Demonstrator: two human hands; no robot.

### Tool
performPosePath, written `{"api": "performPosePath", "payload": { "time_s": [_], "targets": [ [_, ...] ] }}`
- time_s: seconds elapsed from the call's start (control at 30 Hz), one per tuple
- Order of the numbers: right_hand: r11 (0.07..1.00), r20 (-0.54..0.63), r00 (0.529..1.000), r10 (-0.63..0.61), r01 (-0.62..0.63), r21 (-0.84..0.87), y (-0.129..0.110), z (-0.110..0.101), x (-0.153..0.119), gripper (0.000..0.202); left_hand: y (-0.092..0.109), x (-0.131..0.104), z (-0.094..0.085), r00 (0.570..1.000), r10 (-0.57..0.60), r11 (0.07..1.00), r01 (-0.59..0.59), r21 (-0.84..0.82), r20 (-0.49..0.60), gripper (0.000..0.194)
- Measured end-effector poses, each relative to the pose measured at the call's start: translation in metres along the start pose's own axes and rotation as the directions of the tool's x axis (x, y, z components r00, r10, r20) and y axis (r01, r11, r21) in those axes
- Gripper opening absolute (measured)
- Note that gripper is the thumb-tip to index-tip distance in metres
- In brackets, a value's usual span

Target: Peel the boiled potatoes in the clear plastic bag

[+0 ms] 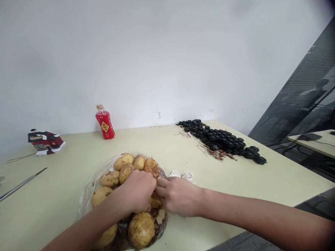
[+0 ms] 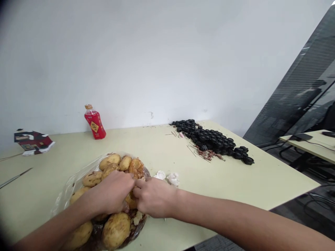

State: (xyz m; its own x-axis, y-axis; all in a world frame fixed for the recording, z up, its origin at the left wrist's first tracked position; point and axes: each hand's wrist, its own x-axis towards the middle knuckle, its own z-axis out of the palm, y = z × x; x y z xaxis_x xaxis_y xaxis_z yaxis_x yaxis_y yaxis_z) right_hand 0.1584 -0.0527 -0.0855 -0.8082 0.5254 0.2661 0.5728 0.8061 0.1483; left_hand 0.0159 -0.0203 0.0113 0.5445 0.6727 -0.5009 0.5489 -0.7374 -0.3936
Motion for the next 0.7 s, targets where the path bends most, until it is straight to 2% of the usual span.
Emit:
{"api": "performPosePath", "payload": {
  "time_s": [0.1,0.17,0.23,0.33,0.43,0.57,0.7],
  "targets": [
    [0.990,0.171,0.979,0.109,-0.123,0.075,-0.007,-0.013,0.001,0.015,0.000,0.000,0.000,1.000,0.005,1.000,-0.005,-0.015,-0.018,0.033],
    [0.967,0.287,0.940,0.186,-0.226,0.114,-0.008,-0.024,0.002,0.016,0.000,-0.001,0.000,1.000,0.001,1.000,-0.002,-0.030,-0.023,0.034],
    [0.934,0.355,0.898,0.259,-0.327,0.144,-0.009,-0.032,0.005,0.019,0.000,-0.002,0.000,0.999,-0.003,0.999,0.002,-0.043,-0.035,0.035],
    [0.829,0.372,0.836,0.402,-0.505,0.239,-0.010,-0.035,0.007,0.022,0.001,-0.002,0.002,0.998,-0.007,0.999,0.004,-0.051,-0.070,0.034],
    [0.656,0.365,0.770,0.524,-0.638,0.403,-0.012,-0.030,0.005,0.022,0.002,-0.002,0.003,0.997,-0.002,1.000,0.000,-0.017,-0.080,0.027],
    [0.463,0.386,0.717,0.581,-0.681,0.568,-0.017,-0.023,0.001,0.020,0.003,-0.003,0.002,0.996,0.016,1.000,-0.014,0.023,-0.088,0.026],
    [0.344,0.442,0.643,0.625,-0.735,0.584,-0.027,-0.026,0.002,0.014,0.004,-0.005,0.001,0.995,0.016,1.000,-0.014,0.020,-0.102,0.025]
  ]
}}
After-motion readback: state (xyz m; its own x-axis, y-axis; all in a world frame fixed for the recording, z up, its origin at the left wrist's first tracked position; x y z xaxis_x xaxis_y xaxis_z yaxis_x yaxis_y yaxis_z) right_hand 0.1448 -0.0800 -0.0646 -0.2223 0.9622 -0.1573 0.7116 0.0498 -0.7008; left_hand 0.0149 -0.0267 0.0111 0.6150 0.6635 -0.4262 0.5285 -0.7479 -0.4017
